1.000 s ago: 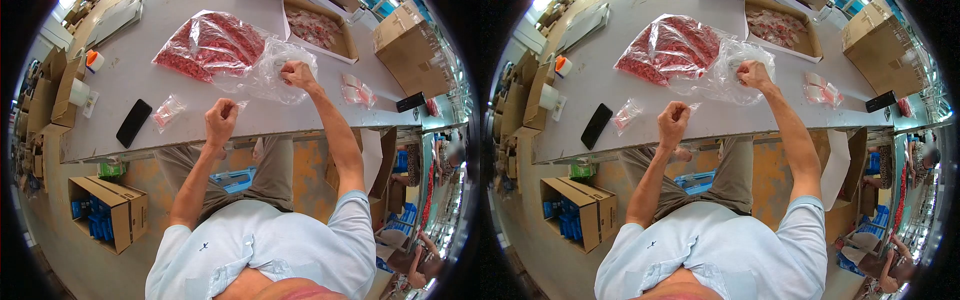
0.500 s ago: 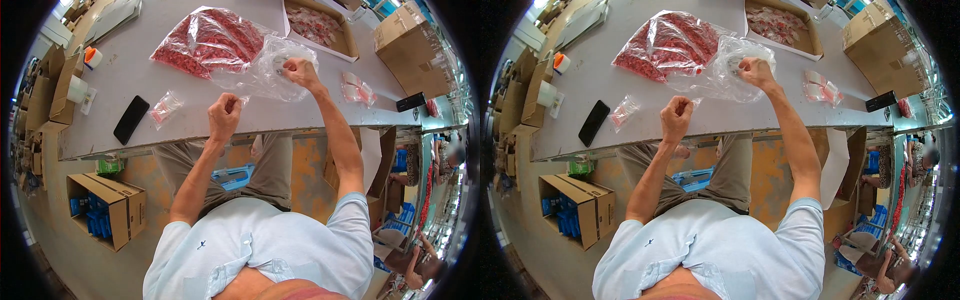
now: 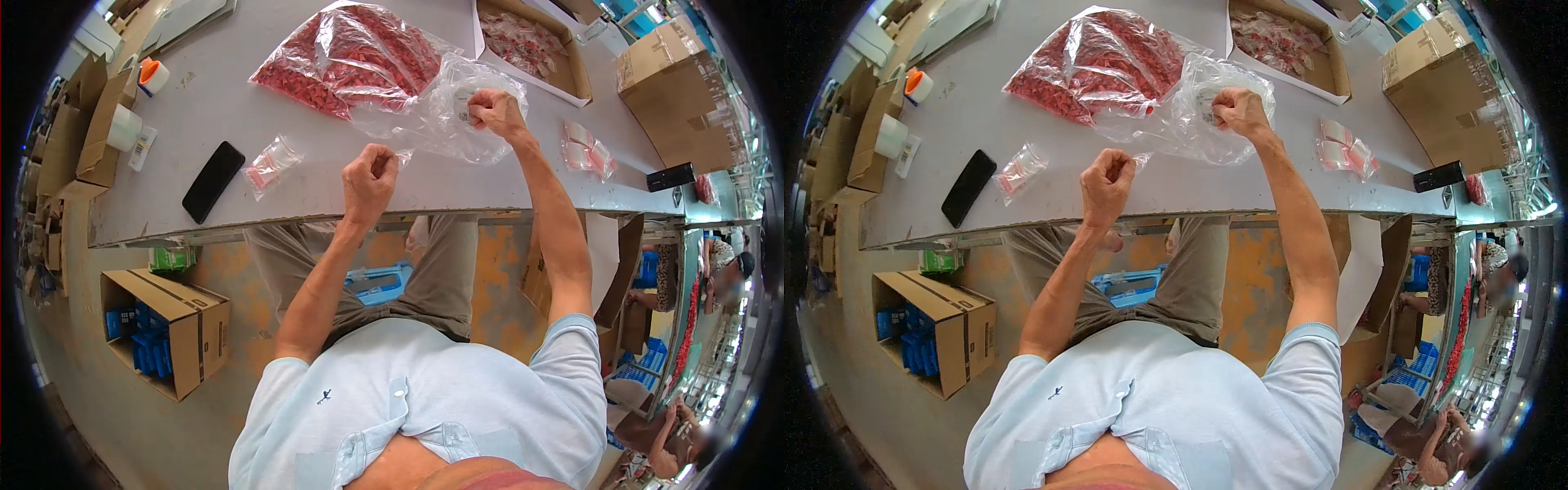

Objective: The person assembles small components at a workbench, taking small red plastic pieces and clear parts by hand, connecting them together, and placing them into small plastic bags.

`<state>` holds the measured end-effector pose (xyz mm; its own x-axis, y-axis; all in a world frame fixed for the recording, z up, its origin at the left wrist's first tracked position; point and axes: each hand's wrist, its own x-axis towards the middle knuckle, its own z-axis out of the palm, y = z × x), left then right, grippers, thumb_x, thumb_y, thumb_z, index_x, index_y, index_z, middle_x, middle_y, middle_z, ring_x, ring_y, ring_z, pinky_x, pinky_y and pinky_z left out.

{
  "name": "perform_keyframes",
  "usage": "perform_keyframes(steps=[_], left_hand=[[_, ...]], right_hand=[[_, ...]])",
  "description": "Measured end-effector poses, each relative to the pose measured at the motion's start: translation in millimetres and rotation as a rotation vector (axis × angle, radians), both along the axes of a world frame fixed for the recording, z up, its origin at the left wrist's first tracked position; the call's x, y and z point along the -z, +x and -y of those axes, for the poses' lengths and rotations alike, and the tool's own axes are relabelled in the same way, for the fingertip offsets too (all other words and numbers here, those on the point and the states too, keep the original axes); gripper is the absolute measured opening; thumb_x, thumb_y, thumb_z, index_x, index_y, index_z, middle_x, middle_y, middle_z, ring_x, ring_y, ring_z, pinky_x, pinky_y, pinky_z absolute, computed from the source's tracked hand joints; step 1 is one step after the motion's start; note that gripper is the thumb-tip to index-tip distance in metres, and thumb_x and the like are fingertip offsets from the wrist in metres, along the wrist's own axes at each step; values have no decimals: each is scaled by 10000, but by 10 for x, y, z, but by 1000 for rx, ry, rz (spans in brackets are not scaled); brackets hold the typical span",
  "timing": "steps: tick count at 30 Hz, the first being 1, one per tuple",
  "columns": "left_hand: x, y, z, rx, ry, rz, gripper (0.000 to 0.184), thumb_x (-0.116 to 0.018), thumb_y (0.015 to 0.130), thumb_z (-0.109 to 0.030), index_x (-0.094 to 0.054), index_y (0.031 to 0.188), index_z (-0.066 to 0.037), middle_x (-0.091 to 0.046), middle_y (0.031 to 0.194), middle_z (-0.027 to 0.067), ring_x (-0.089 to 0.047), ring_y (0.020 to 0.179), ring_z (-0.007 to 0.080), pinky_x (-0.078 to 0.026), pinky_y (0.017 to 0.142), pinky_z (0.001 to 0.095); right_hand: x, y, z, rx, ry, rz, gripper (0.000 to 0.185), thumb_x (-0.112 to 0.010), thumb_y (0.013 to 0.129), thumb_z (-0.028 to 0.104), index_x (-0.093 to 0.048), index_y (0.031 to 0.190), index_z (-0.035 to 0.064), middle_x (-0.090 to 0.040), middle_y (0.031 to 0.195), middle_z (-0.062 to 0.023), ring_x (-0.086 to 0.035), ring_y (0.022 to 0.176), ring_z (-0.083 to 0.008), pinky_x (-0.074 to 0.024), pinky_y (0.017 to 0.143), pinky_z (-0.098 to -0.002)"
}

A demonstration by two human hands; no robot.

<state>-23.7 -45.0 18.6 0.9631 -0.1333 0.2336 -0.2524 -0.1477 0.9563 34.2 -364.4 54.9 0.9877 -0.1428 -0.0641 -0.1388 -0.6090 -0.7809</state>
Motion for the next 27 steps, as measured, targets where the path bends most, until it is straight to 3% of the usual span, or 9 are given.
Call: perform_keyframes(steps=[5, 8, 14, 21, 23, 27], left_hand=[[39, 19, -8, -23, -18, 32, 57, -735, 930, -41, -698, 949, -2, -668, 738, -18, -575, 657, 28, -481, 596, 213], [17, 9, -9, -47, -47, 0, 53, -725, 909, -23, -680, 928, -2, -673, 714, 26, -605, 630, 60, -498, 591, 253], [54, 16, -13, -56, -58, 16, 50, -722, 914, -27, -687, 940, -3, -677, 726, 25, -606, 638, 59, -501, 594, 251], [-16, -27, -9, -166, -47, 5, 64, -715, 909, -41, -698, 951, 4, -701, 735, 51, -644, 646, 89, -526, 612, 272], [-8, -36, -8, -176, -54, -8, 68, -732, 914, -59, -713, 940, 1, -714, 755, 23, -625, 669, 53, -517, 625, 240], [17, -32, -8, -200, -48, 19, 65, -731, 911, -60, -714, 935, -2, -702, 729, 20, -624, 651, 58, -515, 609, 247]], right_hand=[[-38, -103, 61, 26, 347, 61, 129, -709, 927, 53, -733, 1024, -29, -750, 882, -97, -722, 744, -142, -629, 674, -281], [-94, -141, 61, 28, 484, 41, 154, -730, 927, 65, -730, 1052, -25, -749, 933, -109, -720, 779, -144, -628, 705, -276], [-132, -259, -59, 21, 711, 74, 157, -719, 953, 50, -723, 1103, 6, -756, 971, -118, -727, 826, -154, -622, 769, -267], [-123, -614, -579, -159, 1070, 14, 126, -685, 977, 25, -713, 1100, 26, -760, 977, -122, -731, 839, -145, -607, 733, -261], [-59, -700, -787, -243, 1218, -23, 126, -684, 983, 28, -708, 1107, 37, -762, 982, -125, -728, 825, -140, -593, 706, -255], [27, -814, -1196, -271, 1272, -95, 124, -693, 983, 41, -705, 1106, 38, -762, 975, -134, -720, 787, -135, -589, 696, -251]])
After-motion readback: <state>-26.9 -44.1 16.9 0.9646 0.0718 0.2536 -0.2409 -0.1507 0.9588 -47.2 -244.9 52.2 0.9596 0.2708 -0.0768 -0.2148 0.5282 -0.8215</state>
